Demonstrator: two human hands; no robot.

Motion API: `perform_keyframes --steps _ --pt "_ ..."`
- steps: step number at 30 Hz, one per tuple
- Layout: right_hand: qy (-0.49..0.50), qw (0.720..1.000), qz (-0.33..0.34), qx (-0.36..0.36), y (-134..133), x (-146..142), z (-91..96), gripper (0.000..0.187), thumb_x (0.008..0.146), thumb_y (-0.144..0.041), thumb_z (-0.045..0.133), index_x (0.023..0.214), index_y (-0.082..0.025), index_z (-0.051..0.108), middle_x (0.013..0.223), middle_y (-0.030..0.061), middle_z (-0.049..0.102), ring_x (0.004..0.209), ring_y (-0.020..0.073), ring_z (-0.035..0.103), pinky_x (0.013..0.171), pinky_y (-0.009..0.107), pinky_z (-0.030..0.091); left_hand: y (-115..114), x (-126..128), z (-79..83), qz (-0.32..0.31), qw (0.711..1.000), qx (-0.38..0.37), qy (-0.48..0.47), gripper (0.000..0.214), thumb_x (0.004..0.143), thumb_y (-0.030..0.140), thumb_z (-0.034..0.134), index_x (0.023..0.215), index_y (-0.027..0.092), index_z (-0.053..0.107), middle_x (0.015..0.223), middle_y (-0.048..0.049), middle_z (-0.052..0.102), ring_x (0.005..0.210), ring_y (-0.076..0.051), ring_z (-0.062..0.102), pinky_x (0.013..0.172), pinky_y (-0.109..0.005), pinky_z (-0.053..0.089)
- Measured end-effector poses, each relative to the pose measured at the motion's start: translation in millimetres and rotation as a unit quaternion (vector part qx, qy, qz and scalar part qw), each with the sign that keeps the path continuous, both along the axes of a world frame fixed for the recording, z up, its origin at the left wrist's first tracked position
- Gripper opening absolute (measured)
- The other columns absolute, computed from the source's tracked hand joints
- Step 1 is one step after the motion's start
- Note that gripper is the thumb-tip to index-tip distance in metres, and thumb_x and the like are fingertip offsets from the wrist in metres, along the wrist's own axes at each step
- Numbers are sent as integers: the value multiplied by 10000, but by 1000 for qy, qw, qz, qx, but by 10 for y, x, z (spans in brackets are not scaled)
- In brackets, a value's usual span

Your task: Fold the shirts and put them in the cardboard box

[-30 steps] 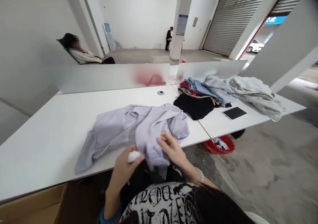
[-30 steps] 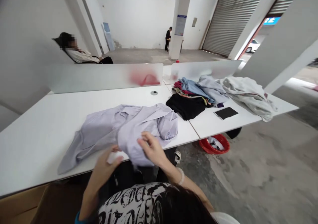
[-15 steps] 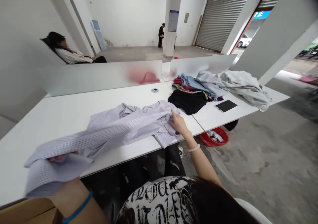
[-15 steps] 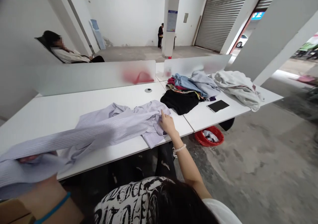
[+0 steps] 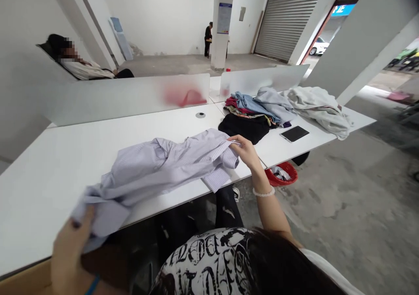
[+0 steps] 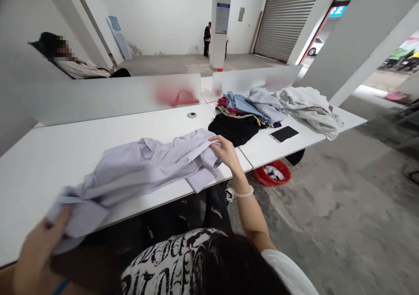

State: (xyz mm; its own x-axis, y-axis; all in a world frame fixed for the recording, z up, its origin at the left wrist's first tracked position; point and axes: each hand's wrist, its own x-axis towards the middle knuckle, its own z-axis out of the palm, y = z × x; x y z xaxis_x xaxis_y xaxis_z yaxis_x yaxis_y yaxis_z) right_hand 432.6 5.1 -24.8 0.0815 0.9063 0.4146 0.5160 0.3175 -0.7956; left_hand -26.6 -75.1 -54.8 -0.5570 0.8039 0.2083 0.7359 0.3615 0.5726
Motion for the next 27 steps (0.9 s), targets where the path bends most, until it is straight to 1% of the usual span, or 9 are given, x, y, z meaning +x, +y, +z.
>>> perform_keyframes --steps 3,5,8,11,13,15,18,21,27 --pt "-126 992 7 2 -111 -144 209 195 849 -220 512 968 -181 662 865 43 701 744 166 631 678 255 453 78 201 -17 50 992 -75 93 375 663 632 466 589 265 458 471 -13 435 552 -352 559 519 -526 473" --pt "-201 979 -20 28 -188 -236 333 203 853 -187 511 949 -183 689 942 70 703 845 191 637 728 274 453 125 489 33 9 988 20 152 464 736 653 406 787 220 563 706 -98 584 784 -386 605 659 -561 497" --pt "-196 979 -13 58 -300 -345 508 181 845 -189 542 919 -181 707 934 63 707 856 185 641 737 267 450 194 1066 99 -176 949 188 180 605 781 645 450 1049 114 563 1013 -195 609 1045 -359 555 888 -520 458" --pt "-94 992 74 50 -386 -404 692 134 817 -256 607 878 -176 696 778 15 692 706 134 620 657 229 438 278 1587 62 -413 865 217 183 579 776 576 556 1130 118 535 1154 -176 592 1140 -305 521 1020 -477 373" --pt "-32 991 129 28 -413 -392 817 146 788 -300 647 843 -169 682 689 -11 647 615 103 561 587 211 410 350 1756 1 -489 833 203 160 395 826 473 545 1075 167 564 1109 -113 632 1079 -247 568 1069 -455 316" --pt "-2 986 168 -5 -413 -325 923 161 770 -315 666 835 -168 667 647 -26 605 561 84 501 538 203 378 435 1723 -24 -444 863 219 102 229 878 388 473 900 196 596 893 -48 669 887 -196 619 1011 -414 371" --pt "12 977 203 -67 -372 -162 988 187 757 -307 676 899 -189 649 567 -59 531 472 65 411 466 196 327 594 1377 83 -237 936 259 -2 272 878 392 441 723 202 559 666 -4 581 665 -166 554 727 -325 454" --pt "85 970 208 -87 -267 -53 904 246 761 -352 668 957 -212 622 541 -73 484 425 64 382 421 192 308 759 968 283 -78 953 291 -18 306 829 451 477 669 198 536 603 8 498 616 -163 479 640 -310 406" --pt "257 953 162 -17 44 -207 617 268 821 -427 541 983 -215 569 856 18 615 725 139 601 638 265 504 781 839 446 -93 983 148 59 283 783 455 552 879 189 573 696 -14 549 690 -231 547 764 -459 438"
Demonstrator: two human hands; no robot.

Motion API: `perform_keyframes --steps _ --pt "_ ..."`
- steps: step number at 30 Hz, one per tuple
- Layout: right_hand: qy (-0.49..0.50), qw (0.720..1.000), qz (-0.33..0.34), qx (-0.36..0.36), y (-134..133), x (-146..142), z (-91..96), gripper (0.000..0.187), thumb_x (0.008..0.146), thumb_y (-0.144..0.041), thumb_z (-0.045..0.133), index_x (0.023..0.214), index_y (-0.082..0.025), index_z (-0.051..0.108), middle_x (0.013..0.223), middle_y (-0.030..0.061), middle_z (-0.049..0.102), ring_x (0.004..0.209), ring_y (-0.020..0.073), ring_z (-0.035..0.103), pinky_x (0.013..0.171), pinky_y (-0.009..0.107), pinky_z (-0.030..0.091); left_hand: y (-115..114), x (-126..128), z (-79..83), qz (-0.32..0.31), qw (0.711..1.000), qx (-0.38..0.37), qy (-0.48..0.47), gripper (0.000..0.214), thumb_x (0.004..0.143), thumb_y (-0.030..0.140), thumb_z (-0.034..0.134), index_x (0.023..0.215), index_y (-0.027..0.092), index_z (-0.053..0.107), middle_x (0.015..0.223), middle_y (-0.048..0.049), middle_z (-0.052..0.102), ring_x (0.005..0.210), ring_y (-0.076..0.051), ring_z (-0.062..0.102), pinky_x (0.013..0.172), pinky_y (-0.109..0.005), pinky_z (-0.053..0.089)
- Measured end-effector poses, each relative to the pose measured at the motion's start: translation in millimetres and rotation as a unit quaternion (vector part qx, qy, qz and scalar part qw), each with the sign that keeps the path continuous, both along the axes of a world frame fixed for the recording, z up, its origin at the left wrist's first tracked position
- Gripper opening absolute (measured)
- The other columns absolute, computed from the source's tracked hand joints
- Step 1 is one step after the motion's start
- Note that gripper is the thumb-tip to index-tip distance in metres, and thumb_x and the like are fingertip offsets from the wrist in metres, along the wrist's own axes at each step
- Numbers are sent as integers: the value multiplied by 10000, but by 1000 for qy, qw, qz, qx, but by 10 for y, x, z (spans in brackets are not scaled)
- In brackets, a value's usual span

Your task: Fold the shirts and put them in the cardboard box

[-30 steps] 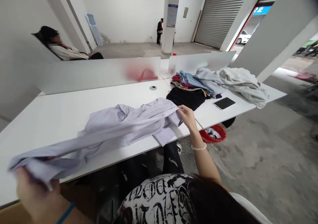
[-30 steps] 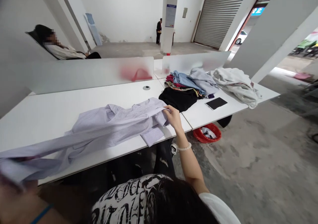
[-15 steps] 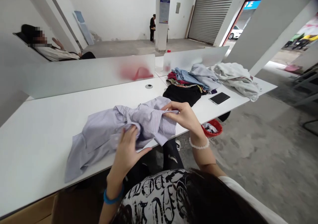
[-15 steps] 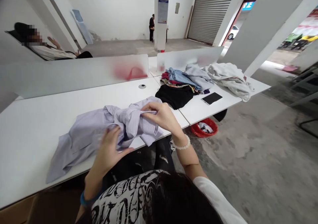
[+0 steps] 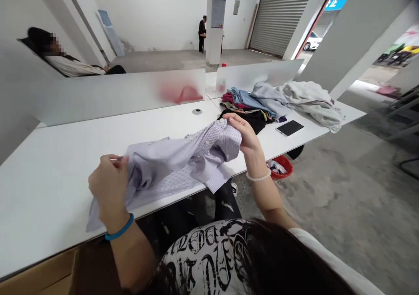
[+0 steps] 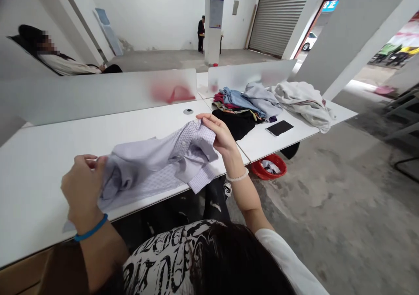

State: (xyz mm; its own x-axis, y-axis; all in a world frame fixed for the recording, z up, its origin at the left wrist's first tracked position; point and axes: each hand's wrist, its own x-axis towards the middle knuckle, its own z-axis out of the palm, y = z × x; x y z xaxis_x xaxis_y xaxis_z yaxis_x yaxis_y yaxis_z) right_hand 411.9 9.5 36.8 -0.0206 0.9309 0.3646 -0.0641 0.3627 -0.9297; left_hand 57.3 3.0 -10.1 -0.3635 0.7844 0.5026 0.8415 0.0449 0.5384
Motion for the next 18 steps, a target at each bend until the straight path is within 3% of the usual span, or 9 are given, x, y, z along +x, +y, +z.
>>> perform_keyframes --steps 2,3,6,8,10,13,16,18 --pt "20 1000 -6 -11 70 -100 -16 260 832 -413 521 1000 -219 561 896 29 616 787 156 608 698 293 521 -90 188 17 -25 997 69 -19 301 806 444 543 961 186 551 846 -46 588 844 -251 585 820 -463 440" --pt "26 999 0 -21 92 -158 -4 255 831 -409 524 999 -220 560 913 33 616 814 164 608 720 302 525 -135 314 34 -76 991 99 -45 303 818 444 535 978 187 545 895 -52 597 895 -240 591 836 -439 448" --pt "30 996 73 -51 86 -378 86 260 799 -408 579 978 -221 559 919 31 615 830 169 601 731 297 526 -212 755 123 -333 931 86 -125 365 798 447 576 1056 192 533 963 -55 628 918 -198 611 826 -357 485" --pt "22 986 159 -49 24 -537 167 313 783 -427 605 1007 -217 548 876 18 610 774 152 594 695 274 519 -201 1023 207 -429 893 57 -126 447 744 437 645 1097 189 527 1011 -65 631 941 -207 610 828 -346 489" --pt "0 979 206 -12 -70 -641 240 392 802 -463 585 1098 -215 519 837 5 597 728 132 578 676 252 504 -158 1195 296 -421 899 58 -108 396 705 418 689 1001 185 565 922 -44 637 891 -205 608 798 -332 489" --pt "-70 982 146 95 -192 -609 268 527 832 -480 560 1272 -224 420 933 20 589 835 135 564 757 251 481 -92 1214 424 -332 924 101 -162 268 732 404 676 821 170 581 725 -3 605 724 -157 589 713 -295 486" --pt "-211 958 118 156 -161 -426 103 623 791 -453 631 1318 -222 392 1076 52 566 964 160 527 831 277 448 -43 1044 534 -231 913 201 -270 324 736 388 682 910 133 584 837 -40 640 782 -151 600 777 -312 490" --pt "-329 922 149 138 -36 -309 -104 527 784 -421 647 1231 -194 484 979 38 586 864 152 535 765 266 443 -2 916 587 -203 894 254 -309 390 720 365 693 981 104 567 948 -79 645 875 -169 609 871 -360 477"
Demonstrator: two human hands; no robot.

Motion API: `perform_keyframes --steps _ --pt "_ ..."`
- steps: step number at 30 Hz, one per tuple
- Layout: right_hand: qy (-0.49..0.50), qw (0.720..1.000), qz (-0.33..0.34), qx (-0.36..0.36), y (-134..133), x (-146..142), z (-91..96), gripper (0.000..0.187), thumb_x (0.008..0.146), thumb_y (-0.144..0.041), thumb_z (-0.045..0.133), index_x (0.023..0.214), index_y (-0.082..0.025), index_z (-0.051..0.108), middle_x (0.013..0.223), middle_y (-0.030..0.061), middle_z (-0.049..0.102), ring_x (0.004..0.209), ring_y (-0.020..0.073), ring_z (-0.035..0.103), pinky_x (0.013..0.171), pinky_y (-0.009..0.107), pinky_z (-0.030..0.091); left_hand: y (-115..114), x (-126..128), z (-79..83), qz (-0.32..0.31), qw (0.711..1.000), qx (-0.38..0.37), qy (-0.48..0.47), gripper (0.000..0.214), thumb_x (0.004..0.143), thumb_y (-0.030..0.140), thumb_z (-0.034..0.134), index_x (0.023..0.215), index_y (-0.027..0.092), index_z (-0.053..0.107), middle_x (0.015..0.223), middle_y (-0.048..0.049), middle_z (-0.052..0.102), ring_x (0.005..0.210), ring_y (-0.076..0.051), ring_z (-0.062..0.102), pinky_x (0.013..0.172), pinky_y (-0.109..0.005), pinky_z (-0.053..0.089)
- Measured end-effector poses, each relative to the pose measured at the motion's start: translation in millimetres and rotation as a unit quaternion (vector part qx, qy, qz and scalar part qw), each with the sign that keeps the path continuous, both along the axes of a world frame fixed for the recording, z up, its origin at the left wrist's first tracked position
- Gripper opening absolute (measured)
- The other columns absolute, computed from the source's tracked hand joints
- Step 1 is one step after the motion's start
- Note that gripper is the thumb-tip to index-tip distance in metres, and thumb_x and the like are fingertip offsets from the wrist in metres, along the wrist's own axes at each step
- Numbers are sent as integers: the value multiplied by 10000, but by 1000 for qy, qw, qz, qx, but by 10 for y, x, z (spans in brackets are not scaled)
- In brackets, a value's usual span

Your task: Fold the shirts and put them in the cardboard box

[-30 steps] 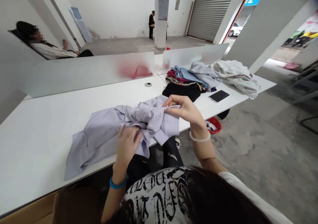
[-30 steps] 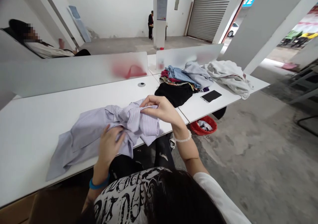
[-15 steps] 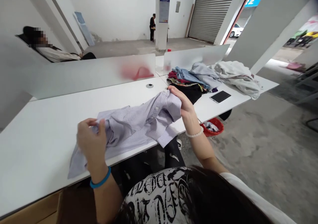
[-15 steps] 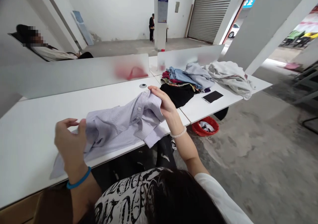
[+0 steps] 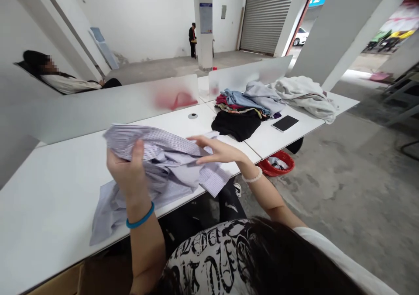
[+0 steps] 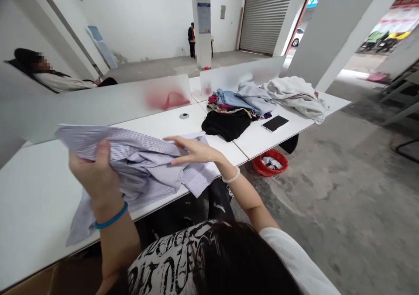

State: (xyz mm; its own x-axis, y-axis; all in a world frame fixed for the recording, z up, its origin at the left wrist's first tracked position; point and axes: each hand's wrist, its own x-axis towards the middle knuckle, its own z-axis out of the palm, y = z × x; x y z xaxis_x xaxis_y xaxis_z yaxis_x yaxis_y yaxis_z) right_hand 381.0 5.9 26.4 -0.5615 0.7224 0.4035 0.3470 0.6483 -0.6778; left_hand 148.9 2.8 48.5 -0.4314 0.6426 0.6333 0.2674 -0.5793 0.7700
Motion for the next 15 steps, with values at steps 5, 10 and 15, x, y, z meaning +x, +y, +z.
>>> perform_keyframes --steps 5,10,15 --pt "-145 983 -107 20 274 177 -339 223 866 -337 519 737 -161 568 611 -32 481 545 90 382 560 218 327 119 -237 62 28 988 121 -87 474 674 347 692 1017 95 483 1084 -130 605 1054 -218 579 1006 -447 410" --pt "106 895 -383 204 -5 252 74 243 922 -336 391 840 -185 563 819 34 544 793 152 515 710 256 395 80 -403 149 82 986 146 -26 579 682 411 688 1085 62 462 1149 -165 568 1238 -246 465 1088 -431 332" --pt "224 900 -329 175 -61 210 440 229 925 -312 379 923 -200 578 1037 46 578 1063 182 504 896 323 424 37 -416 236 75 991 98 39 615 721 473 633 1159 62 502 1197 -138 576 1313 -224 392 1084 -377 357"
